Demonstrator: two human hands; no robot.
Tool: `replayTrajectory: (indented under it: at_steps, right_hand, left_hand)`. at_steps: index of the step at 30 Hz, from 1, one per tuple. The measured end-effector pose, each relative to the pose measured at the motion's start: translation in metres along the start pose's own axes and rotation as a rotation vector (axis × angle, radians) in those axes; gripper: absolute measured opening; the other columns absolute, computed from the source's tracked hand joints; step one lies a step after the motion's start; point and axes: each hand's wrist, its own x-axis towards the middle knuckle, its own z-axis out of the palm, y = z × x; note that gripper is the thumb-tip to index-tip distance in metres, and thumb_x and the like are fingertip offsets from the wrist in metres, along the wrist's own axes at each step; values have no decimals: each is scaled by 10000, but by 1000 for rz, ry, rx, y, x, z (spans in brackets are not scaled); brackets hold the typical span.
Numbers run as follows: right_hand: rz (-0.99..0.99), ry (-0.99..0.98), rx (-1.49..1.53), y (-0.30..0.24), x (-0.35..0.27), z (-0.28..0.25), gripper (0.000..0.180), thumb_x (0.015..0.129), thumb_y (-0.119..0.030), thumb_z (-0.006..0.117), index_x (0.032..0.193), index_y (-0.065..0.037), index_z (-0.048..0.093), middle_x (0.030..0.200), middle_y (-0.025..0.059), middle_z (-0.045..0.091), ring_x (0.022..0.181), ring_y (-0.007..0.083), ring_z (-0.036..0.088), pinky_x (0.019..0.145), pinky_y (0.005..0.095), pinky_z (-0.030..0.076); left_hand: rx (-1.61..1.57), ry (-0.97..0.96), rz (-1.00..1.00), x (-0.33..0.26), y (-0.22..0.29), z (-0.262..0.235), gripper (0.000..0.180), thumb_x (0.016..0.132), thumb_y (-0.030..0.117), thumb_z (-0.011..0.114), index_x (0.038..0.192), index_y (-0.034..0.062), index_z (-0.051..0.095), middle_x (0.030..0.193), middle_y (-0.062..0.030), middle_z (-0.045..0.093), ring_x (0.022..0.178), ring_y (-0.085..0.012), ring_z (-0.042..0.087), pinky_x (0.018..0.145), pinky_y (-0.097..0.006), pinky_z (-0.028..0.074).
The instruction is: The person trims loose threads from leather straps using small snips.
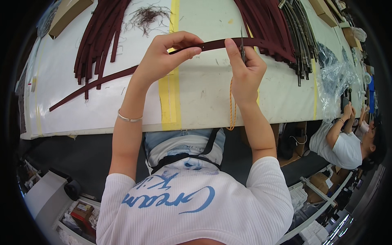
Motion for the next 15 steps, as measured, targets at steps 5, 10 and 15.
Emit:
replayTrajectory:
  at_steps: [5,10,15]
  right_hand:
    - [-2,-37,10,3,0,-2,254,898,-137,676,676,-59,582,607,-114,384,549,-10,245,482,209,167]
    - [5,-15,6,1,1,-2,259,899,-133,674,669,-62,578,610,-114,384,553,-10,246,484,211,170]
    - [-6,-3,11,-1,2,0,285,900,-135,671,646,-73,557,602,-116,372,547,-7,241,482,218,162]
  left_hand:
    - [-17,38,21,1,-6,3,145,850,122,681,938,8,667,696,-23,642,636,-74,599,573,-215,463]
    - [-99,47,-101,1,-5,0,215,851,66,671,1049,-8,631,782,-39,657,660,-90,610,619,-197,475]
    - [22,35,72,0,-4,5,163,836,53,677,985,-7,651,839,-63,673,686,-104,626,648,-203,489]
